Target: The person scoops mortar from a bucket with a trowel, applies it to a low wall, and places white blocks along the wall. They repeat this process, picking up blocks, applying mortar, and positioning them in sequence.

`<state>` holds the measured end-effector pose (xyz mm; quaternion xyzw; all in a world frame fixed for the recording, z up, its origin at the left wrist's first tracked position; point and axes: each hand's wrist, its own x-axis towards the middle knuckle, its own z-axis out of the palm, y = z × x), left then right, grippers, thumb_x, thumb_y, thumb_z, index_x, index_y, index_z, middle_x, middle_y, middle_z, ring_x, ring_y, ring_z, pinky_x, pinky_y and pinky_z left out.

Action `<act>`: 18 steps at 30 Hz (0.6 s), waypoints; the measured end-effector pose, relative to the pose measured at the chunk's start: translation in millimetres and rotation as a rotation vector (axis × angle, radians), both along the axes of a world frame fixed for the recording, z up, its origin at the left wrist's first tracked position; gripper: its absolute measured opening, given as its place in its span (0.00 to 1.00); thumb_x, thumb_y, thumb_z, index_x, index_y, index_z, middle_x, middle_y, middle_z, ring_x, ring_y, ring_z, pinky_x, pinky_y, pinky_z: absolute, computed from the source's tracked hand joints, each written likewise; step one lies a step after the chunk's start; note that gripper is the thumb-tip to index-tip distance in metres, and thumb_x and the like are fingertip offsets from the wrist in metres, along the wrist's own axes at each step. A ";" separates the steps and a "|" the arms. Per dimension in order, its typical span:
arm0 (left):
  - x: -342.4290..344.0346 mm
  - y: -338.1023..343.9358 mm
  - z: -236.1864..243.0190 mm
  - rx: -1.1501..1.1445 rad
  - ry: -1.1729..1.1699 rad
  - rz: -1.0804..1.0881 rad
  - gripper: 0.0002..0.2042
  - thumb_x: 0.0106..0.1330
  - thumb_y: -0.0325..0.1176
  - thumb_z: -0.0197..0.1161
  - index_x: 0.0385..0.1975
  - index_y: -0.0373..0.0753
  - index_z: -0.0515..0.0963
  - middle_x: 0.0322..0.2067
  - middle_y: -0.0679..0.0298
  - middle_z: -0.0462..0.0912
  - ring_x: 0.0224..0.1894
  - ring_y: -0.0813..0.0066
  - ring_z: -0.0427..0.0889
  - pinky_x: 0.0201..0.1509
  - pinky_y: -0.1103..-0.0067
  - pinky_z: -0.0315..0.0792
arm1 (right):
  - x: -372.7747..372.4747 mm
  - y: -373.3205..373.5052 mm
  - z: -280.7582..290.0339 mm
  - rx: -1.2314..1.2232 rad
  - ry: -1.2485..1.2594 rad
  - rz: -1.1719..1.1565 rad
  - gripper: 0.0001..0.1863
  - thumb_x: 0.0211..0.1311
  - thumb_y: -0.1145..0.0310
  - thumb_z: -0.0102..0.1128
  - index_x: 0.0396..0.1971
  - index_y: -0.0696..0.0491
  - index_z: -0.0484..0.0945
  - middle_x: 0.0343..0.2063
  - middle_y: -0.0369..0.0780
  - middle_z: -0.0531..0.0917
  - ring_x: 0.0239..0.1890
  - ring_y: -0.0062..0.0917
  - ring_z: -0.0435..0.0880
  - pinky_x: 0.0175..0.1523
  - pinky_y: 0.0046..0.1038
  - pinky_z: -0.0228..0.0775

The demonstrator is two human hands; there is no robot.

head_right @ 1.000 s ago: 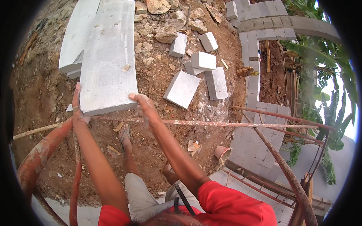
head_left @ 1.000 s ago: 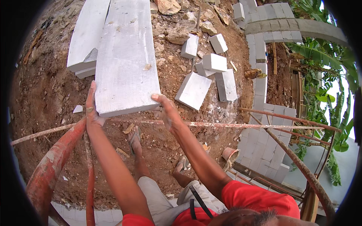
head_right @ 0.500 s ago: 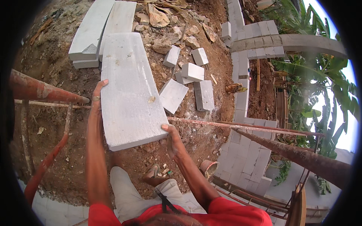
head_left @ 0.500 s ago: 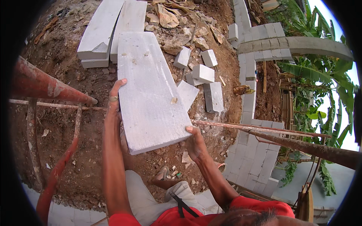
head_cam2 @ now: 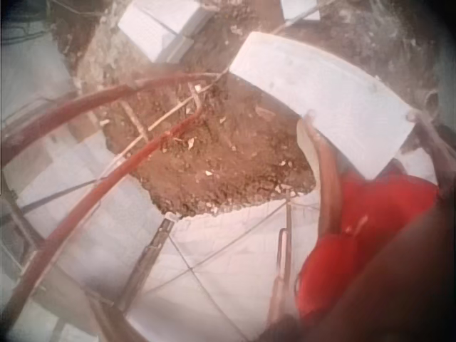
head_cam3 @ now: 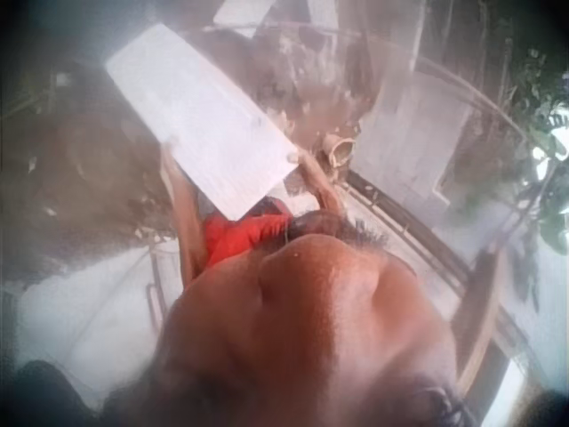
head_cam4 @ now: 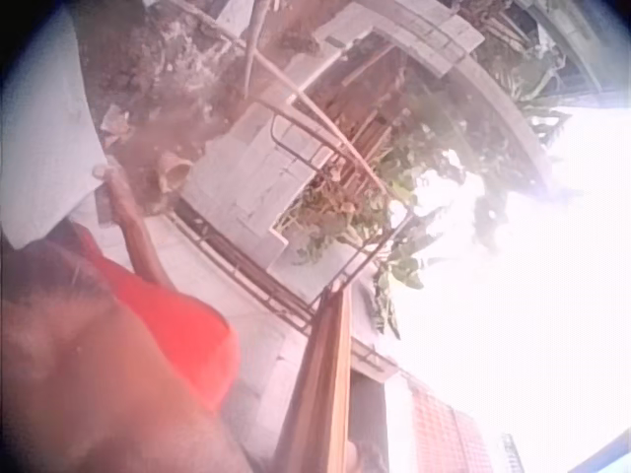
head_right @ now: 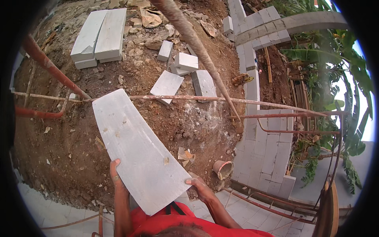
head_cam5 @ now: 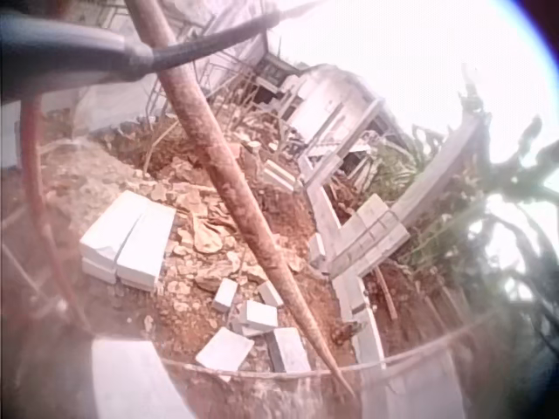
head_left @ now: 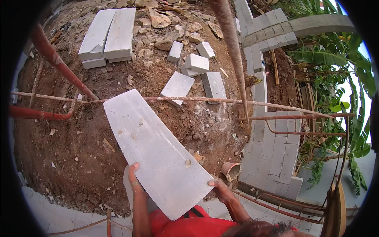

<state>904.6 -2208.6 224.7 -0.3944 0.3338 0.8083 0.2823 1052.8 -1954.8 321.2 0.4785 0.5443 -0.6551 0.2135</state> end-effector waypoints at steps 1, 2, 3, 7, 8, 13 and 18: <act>17.7 5.8 5.7 0.005 0.006 0.011 0.42 0.57 0.55 0.61 0.69 0.33 0.64 0.55 0.49 0.75 0.54 0.53 0.77 0.55 0.62 0.73 | 18.5 8.4 -3.2 -0.018 -0.005 -0.014 0.31 0.61 0.48 0.63 0.55 0.58 0.78 0.41 0.35 0.82 0.43 0.22 0.76 0.47 0.26 0.66; 32.7 14.7 7.8 -0.004 -0.029 -0.011 0.42 0.57 0.55 0.62 0.69 0.34 0.64 0.55 0.50 0.75 0.54 0.53 0.78 0.55 0.62 0.73 | 39.3 16.2 -3.4 -0.034 -0.049 -0.041 0.31 0.61 0.48 0.63 0.55 0.58 0.78 0.41 0.35 0.82 0.43 0.22 0.76 0.48 0.26 0.66; 48.6 14.2 11.1 0.004 -0.050 -0.048 0.42 0.57 0.54 0.62 0.69 0.34 0.64 0.55 0.50 0.75 0.54 0.53 0.78 0.56 0.62 0.74 | 59.5 23.0 -3.6 -0.074 -0.009 -0.009 0.33 0.63 0.45 0.62 0.55 0.59 0.78 0.40 0.37 0.81 0.40 0.23 0.75 0.47 0.26 0.66; 95.4 39.2 9.0 -0.047 -0.069 -0.132 0.41 0.56 0.53 0.64 0.68 0.36 0.65 0.55 0.50 0.76 0.54 0.52 0.78 0.58 0.61 0.74 | 121.3 39.7 -8.9 -0.104 -0.222 -0.075 0.44 0.60 0.38 0.62 0.63 0.62 0.74 0.56 0.47 0.78 0.57 0.34 0.72 0.64 0.33 0.60; 106.4 52.1 4.0 -0.024 -0.062 -0.159 0.41 0.55 0.53 0.65 0.68 0.36 0.65 0.55 0.51 0.76 0.54 0.51 0.78 0.59 0.60 0.74 | 134.4 44.1 -11.4 -0.067 -0.205 -0.136 0.46 0.59 0.37 0.62 0.65 0.62 0.72 0.59 0.50 0.76 0.61 0.37 0.71 0.67 0.35 0.57; 158.6 103.2 -24.9 -0.090 -0.237 -0.471 0.41 0.54 0.51 0.68 0.67 0.35 0.67 0.56 0.49 0.77 0.56 0.49 0.78 0.62 0.56 0.74 | 217.7 58.3 -24.7 -0.135 -0.301 -0.336 0.49 0.53 0.31 0.62 0.62 0.60 0.75 0.50 0.48 0.80 0.50 0.34 0.76 0.50 0.33 0.66; 186.5 168.6 -70.4 -0.011 -0.219 -0.866 0.42 0.55 0.50 0.69 0.69 0.37 0.65 0.59 0.49 0.78 0.59 0.49 0.79 0.66 0.56 0.73 | 295.8 40.1 -53.1 -0.196 -0.189 -0.723 0.45 0.53 0.30 0.58 0.55 0.57 0.78 0.32 0.39 0.81 0.28 0.24 0.74 0.28 0.27 0.58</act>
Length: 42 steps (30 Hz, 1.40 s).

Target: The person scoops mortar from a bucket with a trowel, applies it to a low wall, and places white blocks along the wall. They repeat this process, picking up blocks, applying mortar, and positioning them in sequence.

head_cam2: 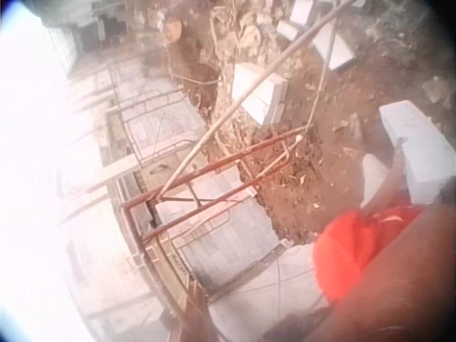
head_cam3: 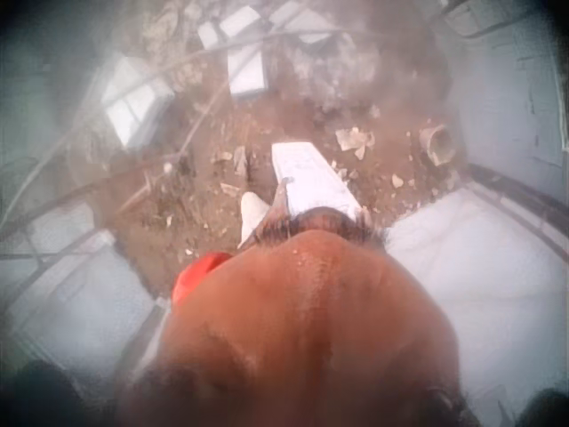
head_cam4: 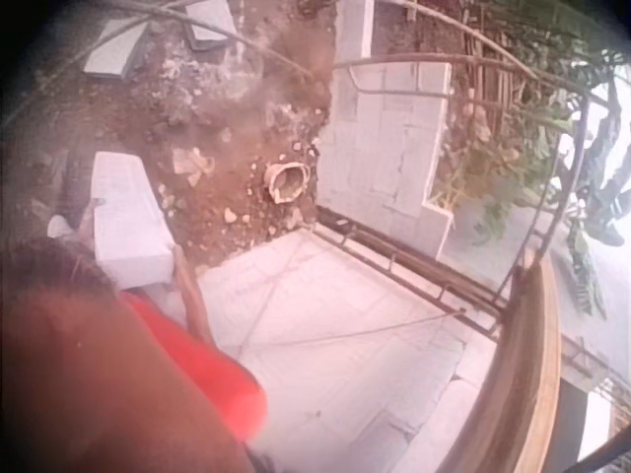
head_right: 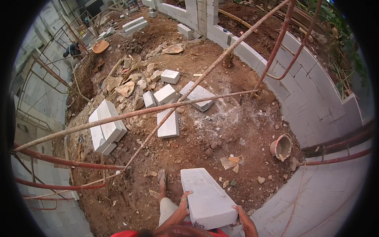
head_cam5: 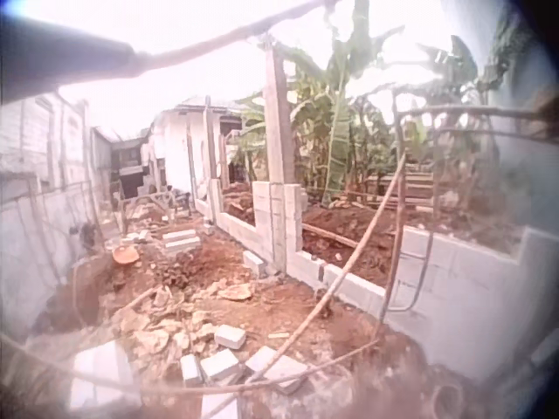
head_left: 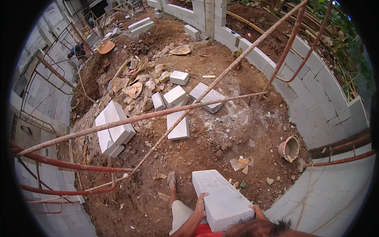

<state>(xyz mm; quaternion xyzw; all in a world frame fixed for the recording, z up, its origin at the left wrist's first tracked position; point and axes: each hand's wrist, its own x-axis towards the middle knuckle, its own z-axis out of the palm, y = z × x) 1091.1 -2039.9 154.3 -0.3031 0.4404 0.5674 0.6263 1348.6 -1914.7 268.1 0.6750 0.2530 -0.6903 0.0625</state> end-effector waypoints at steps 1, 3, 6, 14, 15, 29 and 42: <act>6.3 10.3 -4.3 -0.038 -0.029 -0.071 0.41 0.56 0.49 0.69 0.69 0.37 0.65 0.59 0.49 0.78 0.59 0.50 0.79 0.66 0.56 0.73 | 14.0 -9.2 -2.8 -0.003 0.037 -0.087 0.45 0.54 0.30 0.57 0.56 0.57 0.77 0.32 0.38 0.81 0.27 0.24 0.74 0.28 0.27 0.58; 17.5 34.2 -9.5 -0.014 -0.051 -0.176 0.41 0.56 0.49 0.70 0.69 0.37 0.66 0.58 0.49 0.78 0.58 0.50 0.79 0.66 0.56 0.73 | 41.6 -23.3 -4.9 -0.028 0.049 -0.258 0.45 0.54 0.29 0.56 0.56 0.56 0.77 0.31 0.38 0.81 0.25 0.23 0.72 0.28 0.27 0.58; 41.7 69.4 -4.7 -0.006 0.030 -0.326 0.41 0.55 0.52 0.69 0.68 0.36 0.68 0.59 0.50 0.78 0.58 0.50 0.78 0.64 0.54 0.73 | 75.2 -30.5 -4.7 0.104 -0.025 -0.344 0.42 0.55 0.31 0.55 0.54 0.56 0.77 0.28 0.37 0.79 0.22 0.22 0.71 0.25 0.25 0.55; 96.6 156.2 42.1 -0.066 0.056 -0.654 0.47 0.53 0.57 0.69 0.70 0.34 0.64 0.60 0.46 0.76 0.58 0.46 0.77 0.64 0.52 0.72 | 140.0 -28.0 17.6 0.020 0.032 -0.523 0.44 0.57 0.30 0.56 0.58 0.55 0.74 0.43 0.40 0.79 0.41 0.25 0.76 0.41 0.26 0.63; 100.1 164.7 50.5 -0.079 0.091 -0.682 0.47 0.53 0.57 0.69 0.70 0.34 0.64 0.60 0.46 0.76 0.58 0.47 0.78 0.64 0.52 0.72 | 143.8 -27.3 22.7 0.032 0.041 -0.542 0.48 0.58 0.30 0.56 0.63 0.58 0.72 0.50 0.44 0.80 0.49 0.29 0.79 0.49 0.28 0.69; 188.1 394.5 29.0 0.136 -0.009 -0.760 0.44 0.55 0.53 0.67 0.70 0.35 0.64 0.58 0.47 0.76 0.58 0.48 0.77 0.62 0.54 0.74 | 208.0 153.5 19.3 0.137 -0.072 -0.625 0.50 0.59 0.28 0.54 0.64 0.59 0.73 0.54 0.47 0.79 0.55 0.34 0.76 0.54 0.31 0.67; 243.7 710.7 -75.0 0.055 -0.148 -0.669 0.47 0.52 0.59 0.66 0.70 0.35 0.65 0.58 0.46 0.78 0.58 0.48 0.80 0.61 0.54 0.75 | 269.9 537.6 -52.5 0.155 -0.255 -0.367 0.54 0.57 0.25 0.51 0.68 0.59 0.70 0.60 0.50 0.76 0.60 0.37 0.74 0.58 0.34 0.63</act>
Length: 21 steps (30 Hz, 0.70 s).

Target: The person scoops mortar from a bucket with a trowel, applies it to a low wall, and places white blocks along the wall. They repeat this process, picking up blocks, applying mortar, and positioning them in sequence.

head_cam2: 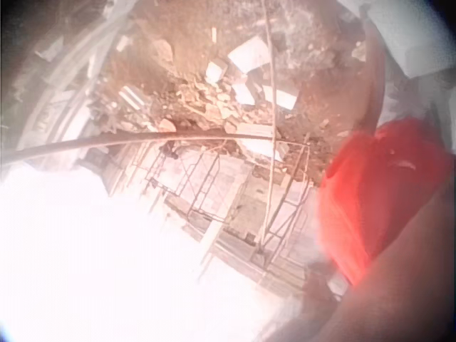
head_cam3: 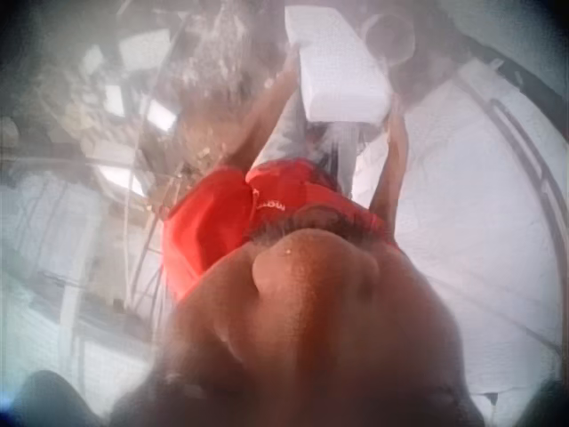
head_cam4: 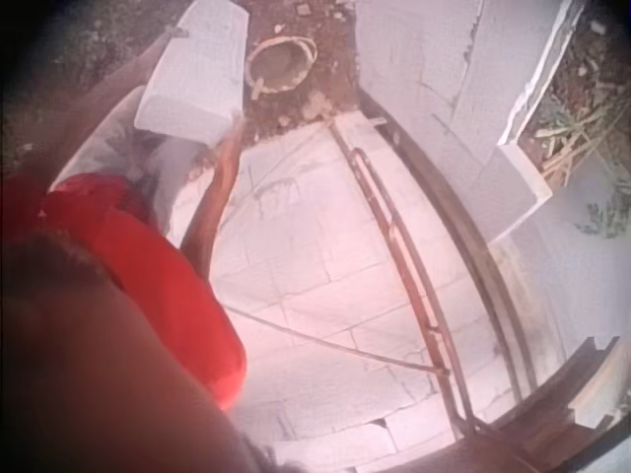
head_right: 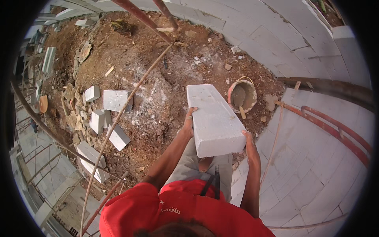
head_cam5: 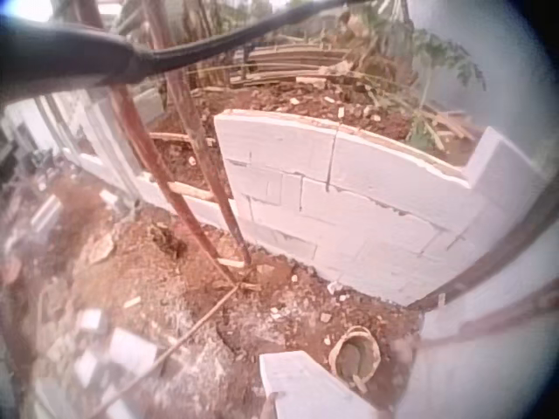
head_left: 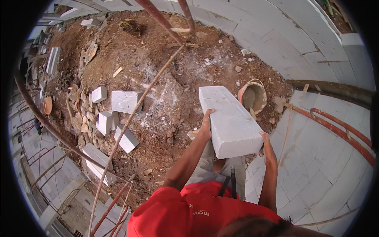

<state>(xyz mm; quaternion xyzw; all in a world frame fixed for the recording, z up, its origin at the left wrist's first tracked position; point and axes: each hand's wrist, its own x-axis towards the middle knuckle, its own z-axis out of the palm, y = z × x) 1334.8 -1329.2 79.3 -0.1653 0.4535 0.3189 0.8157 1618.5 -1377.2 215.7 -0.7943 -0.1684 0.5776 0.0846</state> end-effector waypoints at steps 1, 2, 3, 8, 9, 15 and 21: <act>4.8 20.5 -7.3 -0.057 0.008 0.011 0.47 0.53 0.59 0.67 0.70 0.36 0.65 0.60 0.47 0.76 0.56 0.47 0.79 0.60 0.52 0.74 | -0.7 28.3 -5.6 0.001 -0.015 0.024 0.55 0.56 0.24 0.50 0.69 0.58 0.70 0.59 0.51 0.78 0.57 0.37 0.76 0.52 0.34 0.65; 14.1 38.2 -14.1 0.048 0.111 0.070 0.46 0.53 0.59 0.67 0.70 0.36 0.66 0.62 0.48 0.76 0.57 0.48 0.78 0.62 0.53 0.73 | -2.7 55.0 -10.9 0.031 0.005 0.013 0.55 0.55 0.22 0.50 0.69 0.56 0.70 0.57 0.51 0.79 0.55 0.37 0.78 0.46 0.33 0.67; 18.8 58.1 -23.7 0.046 0.140 0.071 0.46 0.54 0.59 0.66 0.70 0.36 0.66 0.62 0.47 0.77 0.57 0.48 0.80 0.63 0.55 0.73 | -3.9 79.5 -14.9 0.017 -0.034 0.033 0.56 0.54 0.21 0.49 0.69 0.55 0.70 0.56 0.51 0.80 0.52 0.37 0.80 0.40 0.33 0.70; 41.2 137.5 -82.5 0.139 0.015 0.091 0.44 0.58 0.62 0.59 0.70 0.36 0.67 0.58 0.47 0.80 0.55 0.49 0.82 0.62 0.55 0.75 | 11.9 187.2 -19.6 0.052 -0.089 0.252 0.56 0.57 0.21 0.46 0.69 0.57 0.71 0.55 0.48 0.82 0.48 0.35 0.82 0.41 0.34 0.74; 46.1 150.7 -94.1 0.131 0.018 0.087 0.43 0.59 0.65 0.57 0.68 0.37 0.69 0.58 0.47 0.81 0.54 0.50 0.83 0.60 0.56 0.77 | 15.0 205.9 -26.1 0.041 -0.084 0.277 0.58 0.56 0.19 0.46 0.70 0.58 0.71 0.56 0.49 0.82 0.49 0.36 0.83 0.42 0.34 0.75; 63.6 206.8 -115.2 0.054 0.279 0.025 0.38 0.61 0.68 0.54 0.61 0.43 0.76 0.49 0.54 0.85 0.48 0.54 0.85 0.54 0.56 0.79 | 20.6 281.3 -143.1 0.028 -0.109 0.402 0.57 0.59 0.23 0.53 0.72 0.59 0.67 0.65 0.54 0.76 0.65 0.43 0.78 0.61 0.38 0.72; 62.8 227.7 -77.8 0.367 0.621 -0.093 0.31 0.62 0.55 0.66 0.60 0.42 0.76 0.66 0.52 0.69 0.63 0.54 0.75 0.64 0.57 0.72 | 25.2 275.3 -225.0 0.368 -0.309 0.558 0.50 0.64 0.29 0.57 0.70 0.60 0.69 0.63 0.58 0.76 0.68 0.52 0.73 0.72 0.47 0.62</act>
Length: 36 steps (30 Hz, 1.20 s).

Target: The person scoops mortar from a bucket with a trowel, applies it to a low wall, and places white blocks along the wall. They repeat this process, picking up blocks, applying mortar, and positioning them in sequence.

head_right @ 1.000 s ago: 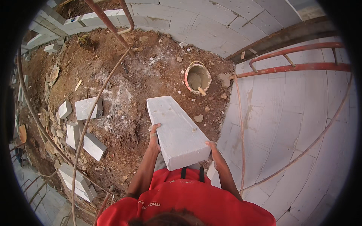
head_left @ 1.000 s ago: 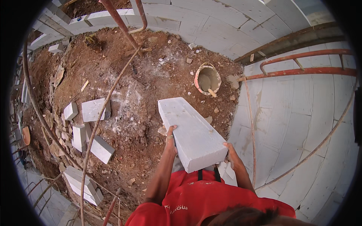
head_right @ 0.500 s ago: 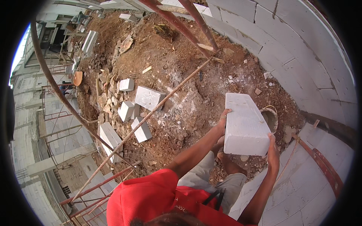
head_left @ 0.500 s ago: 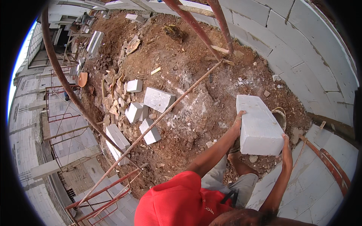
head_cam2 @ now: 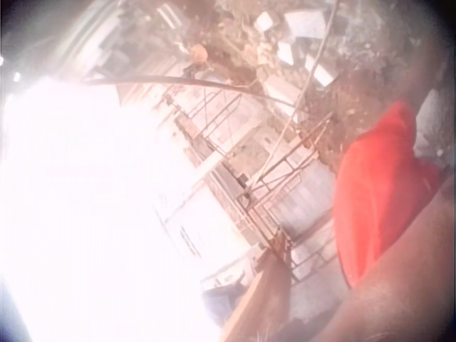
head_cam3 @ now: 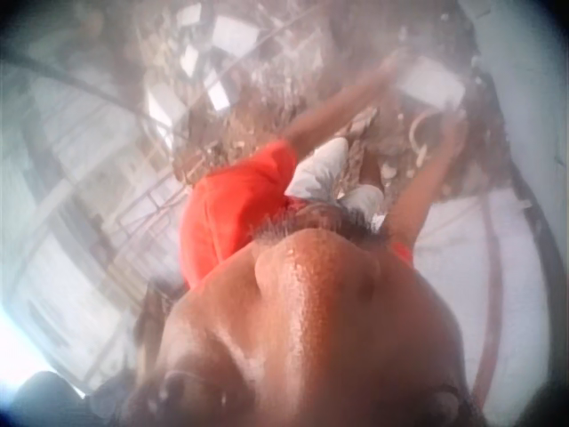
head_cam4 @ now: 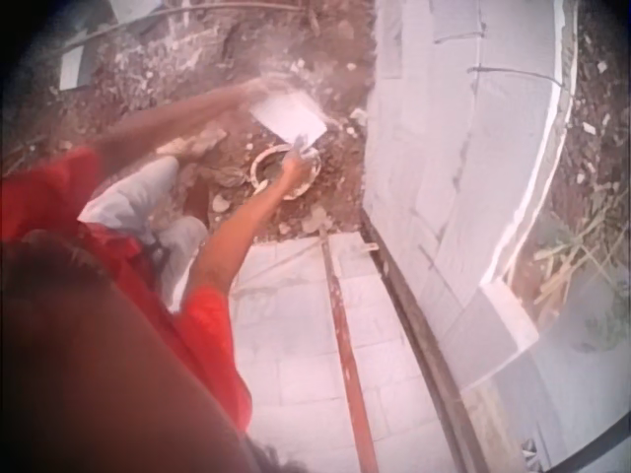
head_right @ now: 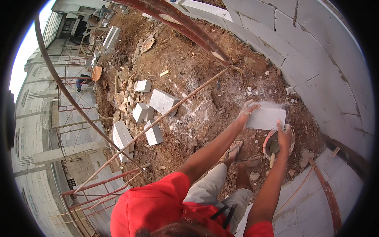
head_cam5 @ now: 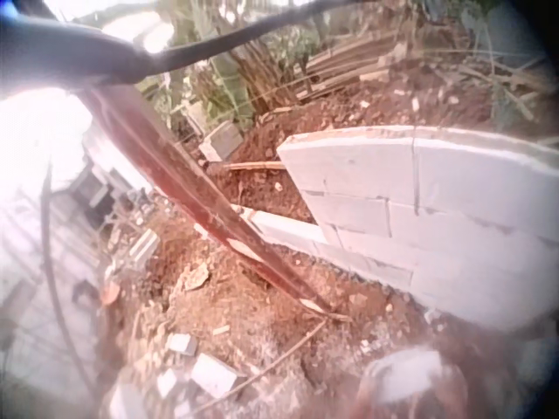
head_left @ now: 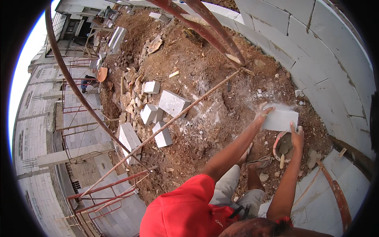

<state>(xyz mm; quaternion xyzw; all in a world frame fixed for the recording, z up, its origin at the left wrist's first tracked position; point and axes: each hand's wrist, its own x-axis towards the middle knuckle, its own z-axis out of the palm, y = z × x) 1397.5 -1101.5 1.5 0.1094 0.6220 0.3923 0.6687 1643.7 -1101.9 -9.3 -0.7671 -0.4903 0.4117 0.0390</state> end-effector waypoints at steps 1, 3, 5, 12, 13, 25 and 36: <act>3.7 -4.8 5.6 0.128 0.175 -0.117 0.30 0.62 0.54 0.67 0.61 0.42 0.76 0.69 0.51 0.66 0.66 0.51 0.73 0.67 0.58 0.70 | 1.8 -5.0 -0.4 0.015 0.004 -0.034 0.49 0.64 0.30 0.58 0.69 0.60 0.70 0.62 0.58 0.76 0.67 0.52 0.74 0.71 0.46 0.63; 15.2 -16.0 15.4 0.273 0.574 -0.256 0.29 0.64 0.52 0.68 0.62 0.44 0.76 0.71 0.48 0.62 0.69 0.46 0.69 0.72 0.57 0.66 | 3.7 -14.1 4.0 0.041 0.094 -0.065 0.48 0.65 0.32 0.60 0.67 0.61 0.71 0.62 0.58 0.76 0.67 0.51 0.74 0.70 0.46 0.64; 39.2 -37.2 24.1 0.264 0.997 -0.311 0.27 0.66 0.51 0.68 0.62 0.45 0.77 0.72 0.44 0.61 0.71 0.41 0.67 0.75 0.57 0.62 | 3.7 -21.4 9.2 0.058 0.112 -0.081 0.46 0.65 0.34 0.61 0.66 0.61 0.71 0.63 0.58 0.75 0.67 0.51 0.73 0.69 0.47 0.65; 50.6 -38.0 28.3 0.649 1.325 -0.171 0.19 0.69 0.44 0.67 0.56 0.44 0.81 0.72 0.47 0.64 0.74 0.41 0.61 0.75 0.54 0.61 | -10.2 -24.9 0.6 0.121 0.273 -0.220 0.42 0.69 0.38 0.60 0.68 0.58 0.71 0.67 0.55 0.70 0.70 0.48 0.68 0.72 0.47 0.60; 51.2 -36.9 25.8 0.646 1.362 -0.196 0.19 0.69 0.43 0.67 0.56 0.44 0.82 0.71 0.49 0.65 0.74 0.41 0.62 0.75 0.55 0.62 | -11.9 -25.7 -2.0 0.211 0.341 -0.213 0.40 0.70 0.39 0.60 0.68 0.57 0.70 0.67 0.54 0.70 0.69 0.47 0.69 0.72 0.47 0.60; 54.5 -48.7 -7.1 1.020 1.553 -0.061 0.10 0.62 0.31 0.71 0.42 0.46 0.87 0.62 0.60 0.79 0.70 0.51 0.71 0.75 0.52 0.61 | -19.8 -34.2 -22.1 0.563 0.584 -0.295 0.25 0.74 0.50 0.60 0.53 0.57 0.77 0.49 0.43 0.81 0.54 0.29 0.77 0.63 0.37 0.66; 48.8 -51.7 -34.9 1.366 1.421 0.115 0.09 0.56 0.27 0.72 0.36 0.45 0.85 0.47 0.66 0.86 0.56 0.61 0.82 0.76 0.48 0.57 | 49.1 -78.4 -135.5 0.869 0.619 -0.367 0.17 0.75 0.60 0.60 0.50 0.59 0.80 0.39 0.38 0.84 0.45 0.22 0.79 0.56 0.28 0.70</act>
